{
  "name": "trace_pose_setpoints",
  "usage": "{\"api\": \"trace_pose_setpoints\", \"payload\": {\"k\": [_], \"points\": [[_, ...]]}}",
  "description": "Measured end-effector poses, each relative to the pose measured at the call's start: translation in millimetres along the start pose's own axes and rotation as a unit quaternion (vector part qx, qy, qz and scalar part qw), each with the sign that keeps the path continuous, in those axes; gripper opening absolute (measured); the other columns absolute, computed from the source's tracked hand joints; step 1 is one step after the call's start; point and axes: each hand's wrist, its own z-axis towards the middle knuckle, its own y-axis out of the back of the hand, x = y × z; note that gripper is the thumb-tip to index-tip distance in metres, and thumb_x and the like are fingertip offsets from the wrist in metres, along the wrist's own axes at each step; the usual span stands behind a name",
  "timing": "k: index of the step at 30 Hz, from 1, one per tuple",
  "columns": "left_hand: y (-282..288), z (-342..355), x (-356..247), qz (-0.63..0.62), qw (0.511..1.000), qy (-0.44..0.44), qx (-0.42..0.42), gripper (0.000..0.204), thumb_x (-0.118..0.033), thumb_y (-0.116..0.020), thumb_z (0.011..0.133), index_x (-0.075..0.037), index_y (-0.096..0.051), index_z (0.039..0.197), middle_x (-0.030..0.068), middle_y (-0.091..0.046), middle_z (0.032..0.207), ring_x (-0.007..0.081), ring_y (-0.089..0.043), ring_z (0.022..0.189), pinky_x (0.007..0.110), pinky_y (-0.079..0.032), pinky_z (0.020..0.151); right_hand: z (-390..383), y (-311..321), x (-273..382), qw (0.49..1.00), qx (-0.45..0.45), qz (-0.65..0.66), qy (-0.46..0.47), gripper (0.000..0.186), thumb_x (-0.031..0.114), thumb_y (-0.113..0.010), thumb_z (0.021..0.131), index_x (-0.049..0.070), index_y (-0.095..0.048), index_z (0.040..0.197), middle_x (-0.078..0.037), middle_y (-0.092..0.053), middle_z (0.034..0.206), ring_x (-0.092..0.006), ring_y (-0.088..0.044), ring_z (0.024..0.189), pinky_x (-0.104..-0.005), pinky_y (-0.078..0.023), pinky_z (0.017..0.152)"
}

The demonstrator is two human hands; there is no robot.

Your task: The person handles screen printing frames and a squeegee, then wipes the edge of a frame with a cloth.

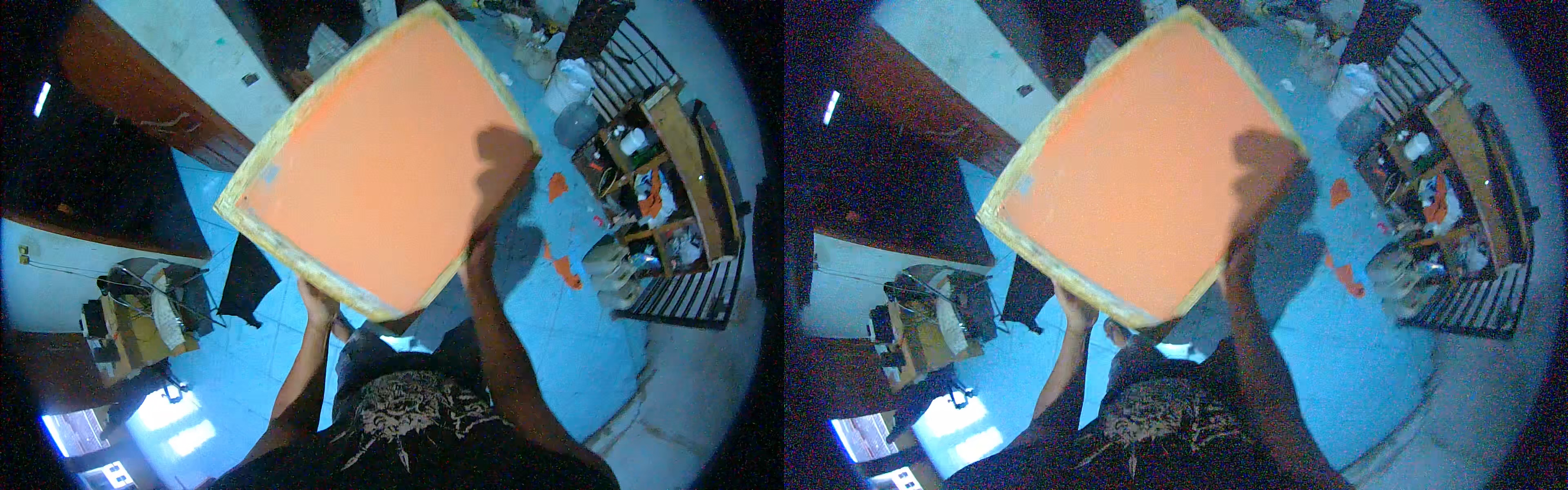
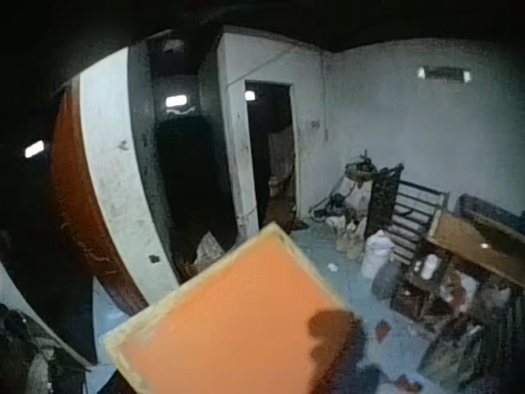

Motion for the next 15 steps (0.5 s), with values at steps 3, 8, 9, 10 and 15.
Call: {"api": "trace_pose_setpoints", "payload": {"k": [3, 8, 9, 10, 15], "points": [[75.4, 43.0, -50.8, -0.086, 0.989, 0.068, 0.097, 0.053, -0.047, -0.031, 0.094, -0.01, -0.032, 0.132, 0.0028, -0.047, 0.121, 0.0217, -0.043, 0.114, 0.042, -0.033, 0.097, 9.2, -59.4, -38.9, 0.988, 0.082, 0.126, -0.033, 0.055, 0.049, -0.033, 0.093, 0.007, -0.038, 0.128, -0.007, -0.047, 0.123, -0.021, -0.046, 0.111, -0.0389, -0.042, 0.092], [139.6, 105.9, -222.7, -0.148, 0.969, 0.132, 0.146, 0.092, -0.077, -0.031, 0.075, -0.008, -0.035, 0.134, 0.0081, -0.041, 0.134, 0.0264, -0.044, 0.118, 0.045, -0.037, 0.096, -21.0, -120.8, -55.8, 0.994, 0.065, 0.075, 0.053, 0.053, 0.047, -0.026, 0.095, 0.007, -0.041, 0.126, -0.012, -0.052, 0.12, -0.0261, -0.05, 0.109, -0.0405, -0.041, 0.093], [148.0, 144.0, -264.3, -0.11, 0.976, 0.126, 0.139, 0.098, -0.082, -0.03, 0.071, -0.005, -0.038, 0.133, 0.0102, -0.045, 0.131, 0.0271, -0.048, 0.114, 0.044, -0.04, 0.094, -12.6, -139.4, -65.7, 0.993, 0.065, -0.006, 0.102, 0.053, 0.047, -0.025, 0.095, 0.007, -0.042, 0.125, -0.012, -0.053, 0.119, -0.0267, -0.05, 0.108, -0.041, -0.042, 0.093], [152.2, 160.2, -299.5, -0.104, 0.949, 0.18, 0.239, 0.098, -0.081, -0.03, 0.072, -0.003, -0.039, 0.13, 0.0124, -0.048, 0.128, 0.0273, -0.051, 0.111, 0.043, -0.042, 0.092, -15.6, -148.8, -71.9, 0.993, 0.074, -0.009, 0.094, 0.053, 0.047, -0.026, 0.095, 0.007, -0.044, 0.124, -0.012, -0.054, 0.118, -0.0269, -0.051, 0.108, -0.0412, -0.042, 0.093], [226.1, 203.1, -387.4, 0.027, 0.919, 0.229, 0.321, 0.091, -0.074, -0.034, 0.078, 0.004, -0.043, 0.123, 0.0175, -0.054, 0.117, 0.0267, -0.054, 0.106, 0.041, -0.043, 0.091, -33.3, -198.1, -148.0, 0.992, 0.074, -0.073, 0.075, 0.053, 0.048, -0.027, 0.095, 0.006, -0.05, 0.119, -0.011, -0.056, 0.116, -0.0261, -0.053, 0.106, -0.041, -0.042, 0.093]]}}
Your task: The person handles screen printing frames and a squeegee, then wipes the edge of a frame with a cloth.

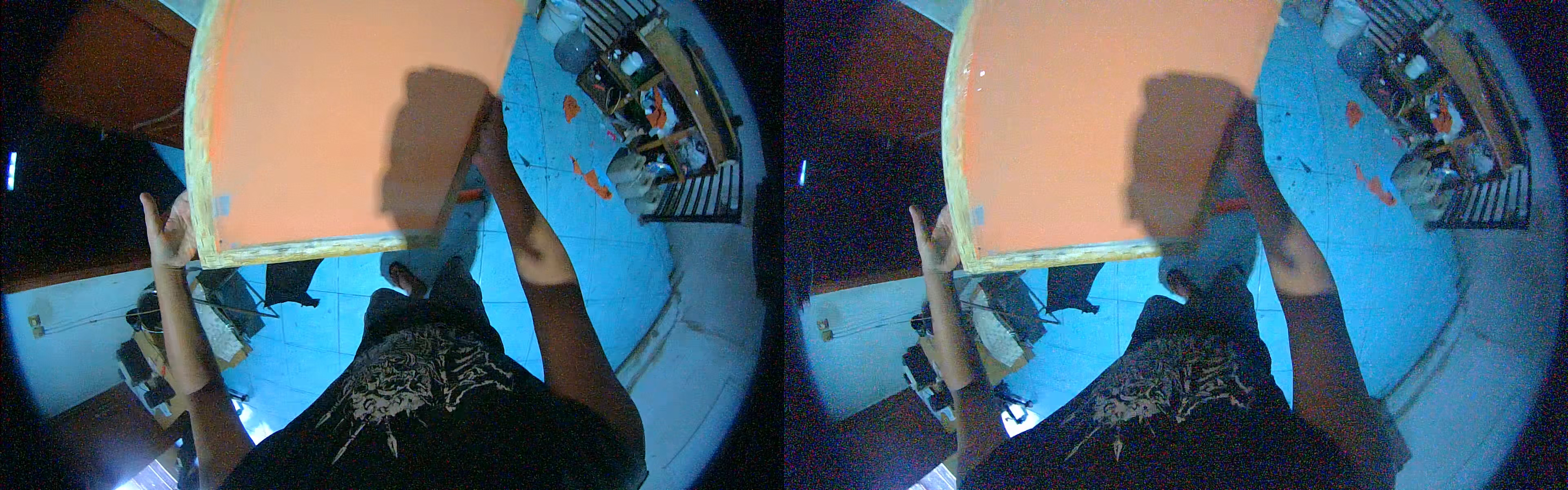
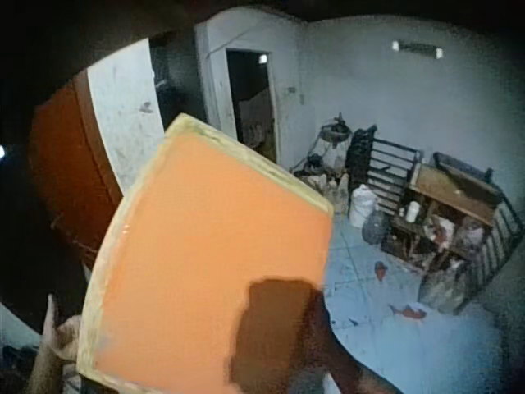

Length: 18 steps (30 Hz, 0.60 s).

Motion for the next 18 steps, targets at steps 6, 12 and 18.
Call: {"api": "trace_pose_setpoints", "payload": {"k": [6, 12, 18], "points": [[23.5, -48.6, -21.3, 0.135, 0.952, 0.01, -0.274, 0.082, -0.067, -0.036, 0.083, 0.003, -0.044, 0.124, 0.017, -0.053, 0.119, 0.0279, -0.053, 0.107, 0.042, -0.043, 0.091, -29.3, -70.6, -75.4, 0.994, 0.082, 0.057, -0.05, 0.062, 0.057, -0.026, 0.091, 0.006, -0.052, 0.117, -0.013, -0.057, 0.114, -0.0284, -0.054, 0.105, -0.0403, -0.042, 0.091], [57.3, -57.0, -6.5, 0.195, 0.935, -0.021, -0.295, 0.079, -0.065, -0.033, 0.086, 0.003, -0.042, 0.125, 0.0163, -0.051, 0.12, 0.0268, -0.052, 0.108, 0.04, -0.042, 0.092, -19.3, -55.3, -74.8, 0.991, 0.012, 0.048, -0.122, 0.084, 0.069, -0.013, 0.084, 0.006, -0.032, 0.135, -0.015, -0.047, 0.129, -0.0298, -0.044, 0.119, -0.045, -0.029, 0.101], [142.4, -24.1, 26.4, 0.182, 0.954, -0.008, -0.237, 0.071, -0.06, -0.029, 0.09, 0.001, -0.042, 0.126, 0.0146, -0.05, 0.12, 0.0249, -0.051, 0.107, 0.038, -0.041, 0.091, -123.4, 19.4, -153.3, 0.985, -0.15, 0.038, -0.082, 0.076, 0.066, -0.017, 0.087, 0.011, -0.032, 0.136, -0.015, -0.05, 0.124, -0.0252, -0.051, 0.109, -0.0365, -0.04, 0.09]]}}
